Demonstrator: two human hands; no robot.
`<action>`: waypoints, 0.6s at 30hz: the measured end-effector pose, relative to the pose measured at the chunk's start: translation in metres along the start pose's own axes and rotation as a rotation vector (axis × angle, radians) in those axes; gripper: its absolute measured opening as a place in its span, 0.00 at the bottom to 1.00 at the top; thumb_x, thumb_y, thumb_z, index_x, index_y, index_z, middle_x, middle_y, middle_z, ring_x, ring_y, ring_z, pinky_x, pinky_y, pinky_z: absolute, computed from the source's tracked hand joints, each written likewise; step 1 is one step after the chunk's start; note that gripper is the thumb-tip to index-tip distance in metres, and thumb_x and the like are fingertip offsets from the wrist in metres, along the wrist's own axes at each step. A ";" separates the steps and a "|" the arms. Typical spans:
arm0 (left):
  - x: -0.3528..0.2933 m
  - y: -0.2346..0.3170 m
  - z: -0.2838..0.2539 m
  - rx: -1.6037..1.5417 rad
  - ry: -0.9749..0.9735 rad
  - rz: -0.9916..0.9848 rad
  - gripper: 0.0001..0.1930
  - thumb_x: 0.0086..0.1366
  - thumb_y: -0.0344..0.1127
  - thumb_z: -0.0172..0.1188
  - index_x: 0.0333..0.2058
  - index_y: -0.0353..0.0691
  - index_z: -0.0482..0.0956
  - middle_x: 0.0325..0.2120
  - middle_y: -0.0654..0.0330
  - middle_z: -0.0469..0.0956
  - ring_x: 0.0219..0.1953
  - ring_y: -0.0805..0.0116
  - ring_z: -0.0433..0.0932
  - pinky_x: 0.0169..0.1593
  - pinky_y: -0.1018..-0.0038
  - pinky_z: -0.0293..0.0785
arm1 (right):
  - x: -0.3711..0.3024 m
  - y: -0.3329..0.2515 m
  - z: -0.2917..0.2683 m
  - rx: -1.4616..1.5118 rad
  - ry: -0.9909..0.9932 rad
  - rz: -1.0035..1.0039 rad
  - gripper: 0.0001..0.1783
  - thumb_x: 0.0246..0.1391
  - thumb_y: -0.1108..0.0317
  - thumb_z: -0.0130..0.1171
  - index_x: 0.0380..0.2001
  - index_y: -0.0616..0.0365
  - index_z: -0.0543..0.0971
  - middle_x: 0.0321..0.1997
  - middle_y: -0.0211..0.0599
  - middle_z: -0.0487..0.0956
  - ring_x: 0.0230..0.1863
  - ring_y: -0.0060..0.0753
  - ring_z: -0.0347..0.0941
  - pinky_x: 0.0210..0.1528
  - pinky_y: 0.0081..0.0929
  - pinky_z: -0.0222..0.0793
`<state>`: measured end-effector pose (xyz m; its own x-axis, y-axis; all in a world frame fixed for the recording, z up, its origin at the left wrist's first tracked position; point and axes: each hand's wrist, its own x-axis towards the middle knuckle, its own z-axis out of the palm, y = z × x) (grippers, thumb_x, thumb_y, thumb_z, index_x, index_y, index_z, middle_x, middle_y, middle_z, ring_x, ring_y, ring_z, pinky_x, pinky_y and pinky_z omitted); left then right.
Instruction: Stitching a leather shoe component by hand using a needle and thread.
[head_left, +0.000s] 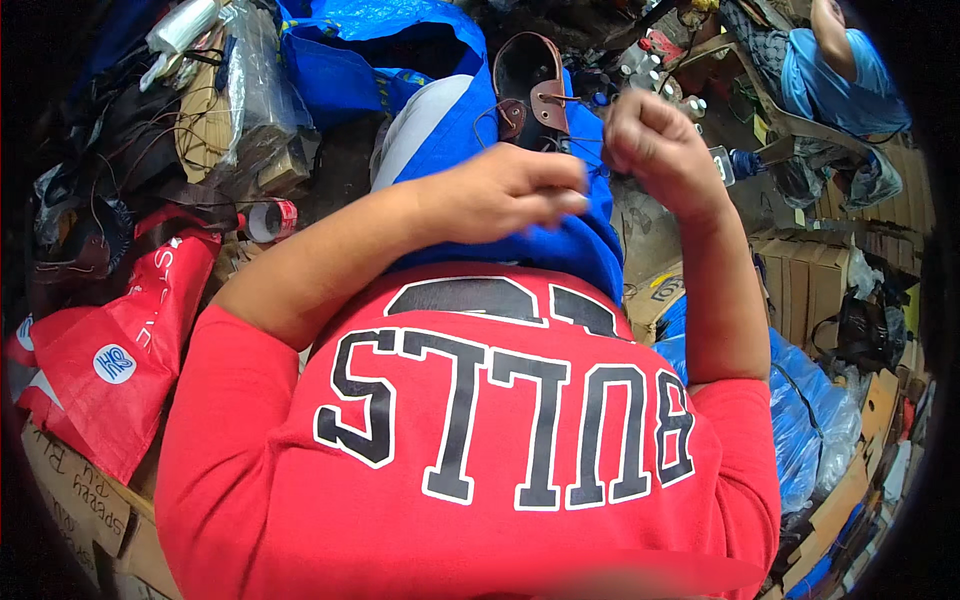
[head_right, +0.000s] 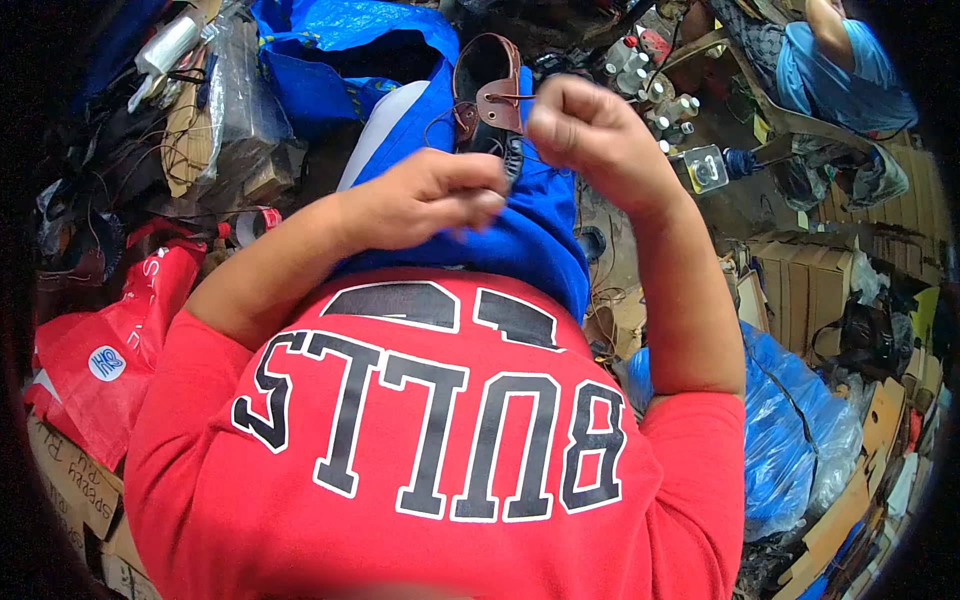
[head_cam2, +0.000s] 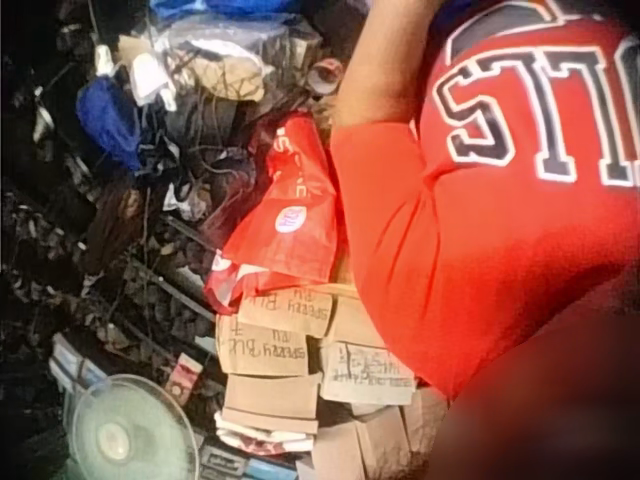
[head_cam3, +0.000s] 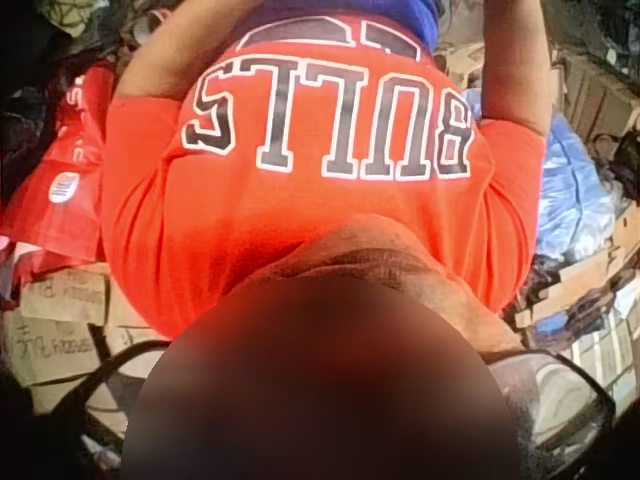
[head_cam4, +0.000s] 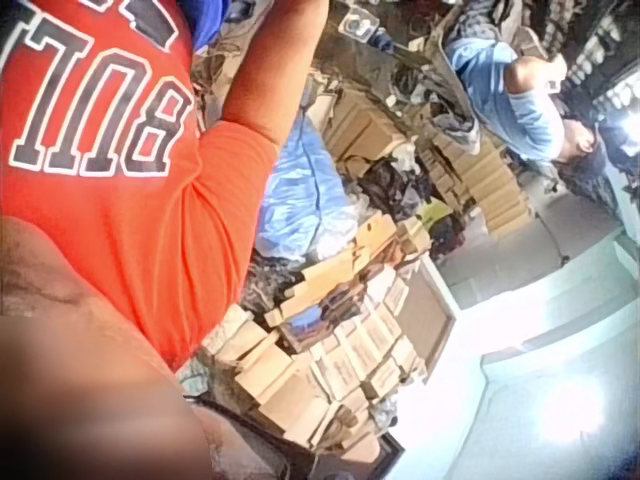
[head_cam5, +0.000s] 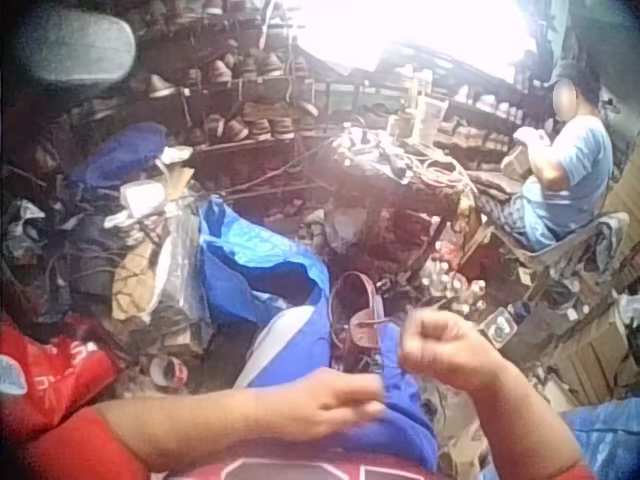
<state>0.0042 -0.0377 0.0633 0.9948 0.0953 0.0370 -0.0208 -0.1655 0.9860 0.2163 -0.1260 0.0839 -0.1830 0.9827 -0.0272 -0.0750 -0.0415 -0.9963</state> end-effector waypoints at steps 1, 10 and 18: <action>-0.011 -0.014 -0.007 0.155 0.109 -0.015 0.06 0.62 0.32 0.57 0.32 0.35 0.72 0.26 0.61 0.74 0.30 0.68 0.74 0.37 0.72 0.70 | -0.012 -0.006 -0.001 -0.246 0.043 0.156 0.12 0.55 0.62 0.58 0.26 0.59 0.73 0.24 0.26 0.70 0.27 0.19 0.65 0.30 0.17 0.60; -0.223 -0.001 -0.207 1.339 1.036 -0.693 0.12 0.56 0.38 0.62 0.35 0.37 0.80 0.31 0.55 0.77 0.33 0.61 0.78 0.39 0.73 0.72 | -0.253 0.058 -0.144 -1.288 0.712 0.934 0.13 0.46 0.62 0.64 0.27 0.62 0.77 0.25 0.41 0.77 0.27 0.34 0.73 0.31 0.29 0.67; -0.035 -0.060 -0.084 0.830 0.547 -0.059 0.18 0.53 0.38 0.64 0.44 0.45 0.79 0.41 0.53 0.77 0.45 0.59 0.75 0.49 0.70 0.70 | -0.098 0.070 -0.070 -0.629 0.548 0.380 0.09 0.49 0.72 0.59 0.35 0.60 0.81 0.33 0.35 0.79 0.38 0.26 0.74 0.41 0.23 0.68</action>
<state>-0.0373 0.0519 0.0167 0.8047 0.5300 0.2674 0.3110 -0.7602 0.5705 0.2974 -0.2128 0.0114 0.4163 0.8777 -0.2374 0.4720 -0.4318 -0.7686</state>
